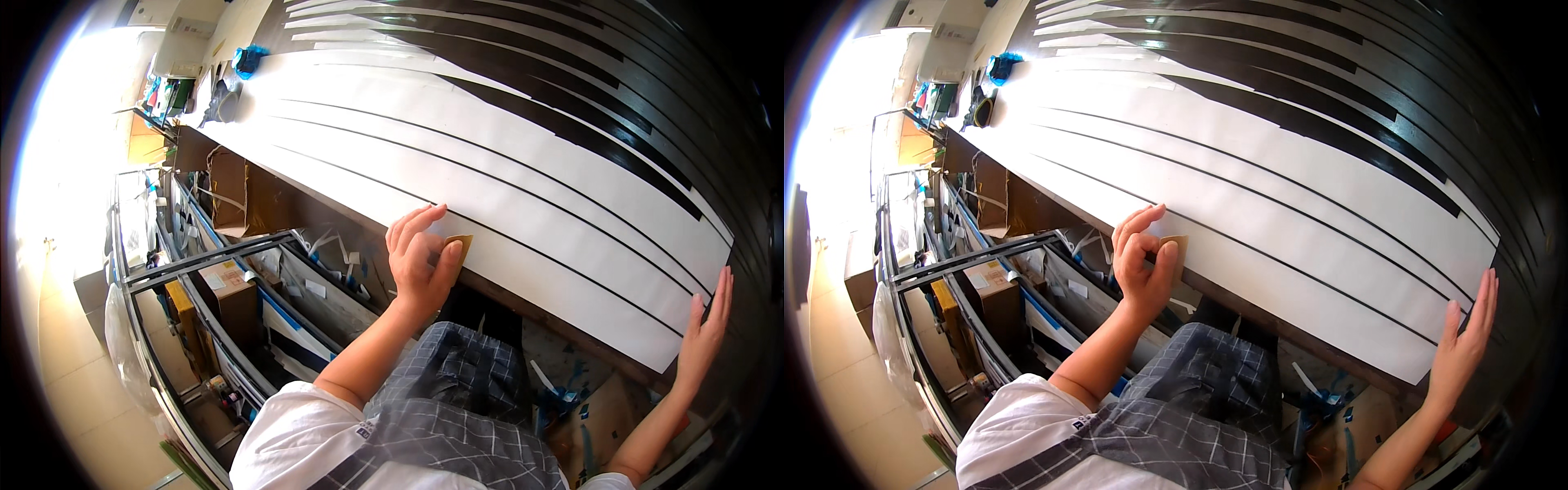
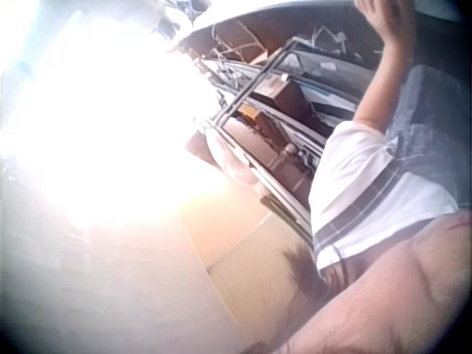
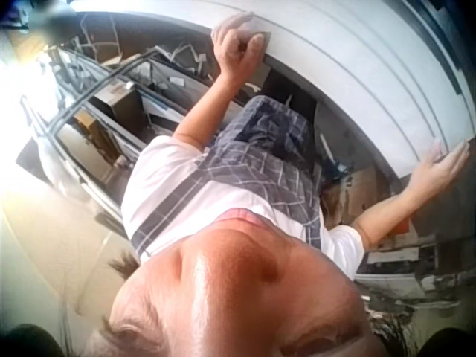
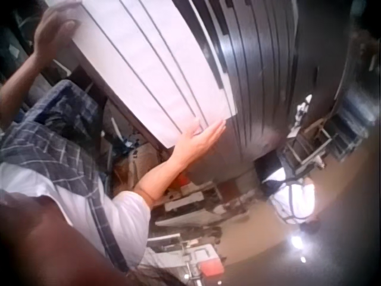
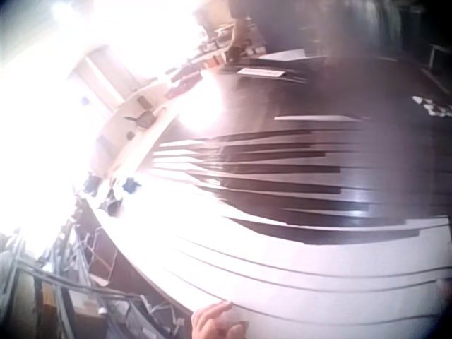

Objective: The person places a long strip of white material with black lines onto a large flat surface. They use a small yellow squeegee to smooth the material, pressing it firmly against the surface to remove air bubbles. The person then uses a utility knife to trim the excess material along the edges of the strip.

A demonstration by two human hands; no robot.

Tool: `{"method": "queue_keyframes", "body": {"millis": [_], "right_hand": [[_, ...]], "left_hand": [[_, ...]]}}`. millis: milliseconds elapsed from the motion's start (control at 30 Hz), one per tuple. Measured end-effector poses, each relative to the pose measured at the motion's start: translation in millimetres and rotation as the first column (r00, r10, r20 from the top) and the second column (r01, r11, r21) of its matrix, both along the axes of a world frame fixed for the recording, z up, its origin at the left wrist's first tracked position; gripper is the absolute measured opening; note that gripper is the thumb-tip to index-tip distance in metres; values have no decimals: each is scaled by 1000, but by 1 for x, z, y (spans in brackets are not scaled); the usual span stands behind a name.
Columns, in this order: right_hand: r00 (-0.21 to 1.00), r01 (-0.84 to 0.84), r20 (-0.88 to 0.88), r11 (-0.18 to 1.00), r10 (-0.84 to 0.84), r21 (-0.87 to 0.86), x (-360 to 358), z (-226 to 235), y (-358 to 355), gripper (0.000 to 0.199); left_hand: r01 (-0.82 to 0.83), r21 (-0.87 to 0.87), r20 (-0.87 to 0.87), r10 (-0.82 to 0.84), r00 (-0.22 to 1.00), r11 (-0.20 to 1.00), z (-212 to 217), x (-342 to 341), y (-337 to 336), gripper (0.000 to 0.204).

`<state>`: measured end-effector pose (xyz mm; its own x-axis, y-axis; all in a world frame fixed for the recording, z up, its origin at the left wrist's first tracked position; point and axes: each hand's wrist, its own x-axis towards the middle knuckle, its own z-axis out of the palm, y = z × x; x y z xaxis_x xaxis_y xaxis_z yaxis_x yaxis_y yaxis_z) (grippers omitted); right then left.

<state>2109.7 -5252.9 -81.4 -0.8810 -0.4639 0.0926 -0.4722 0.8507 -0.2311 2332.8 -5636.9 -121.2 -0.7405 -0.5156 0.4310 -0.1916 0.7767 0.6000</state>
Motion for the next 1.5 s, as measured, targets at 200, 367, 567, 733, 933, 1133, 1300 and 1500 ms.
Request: {"method": "queue_keyframes", "body": {"millis": [200, 367, 567, 733, 933, 1133, 1300, 1500], "right_hand": [[998, -42, -32, 996, 44, 73, 30, -28, -6, 65], [999, -24, -34, 997, 26, 69, 28, -31, -8, 69], [998, 14, -54, 997, -11, 71, 31, -27, -13, 72], [987, -162, 7, 987, 162, -3, 35, -16, -56, 76], [972, -232, 44, 965, 229, 117, 40, -24, -74, 78], [973, -230, 46, 967, 226, 113, 39, -25, -74, 78], [974, -228, 30, 968, 226, 103, 38, -26, -73, 77], [972, -236, 17, 968, 236, 85, 36, -28, -73, 75]], "left_hand": [[5, 80, -19, -3, 1000, 997, 8, -8, 9, 16], [-79, 191, 3, 80, 997, 978, 10, -11, 10, 17], [-214, 178, 62, 207, 976, 960, 18, -38, -9, 19], [-71, 137, 114, 55, 992, 988, 24, -87, -25, 18], [-87, -21, 344, 89, 935, 996, 23, -123, -22, 30], [-170, -147, 251, 203, 947, 974, 13, -112, -42, 31], [-267, -46, 306, 268, 914, 963, 17, -111, -57, 33], [-5, -86, 298, 31, 954, 996, 14, -121, -28, 32]]}}
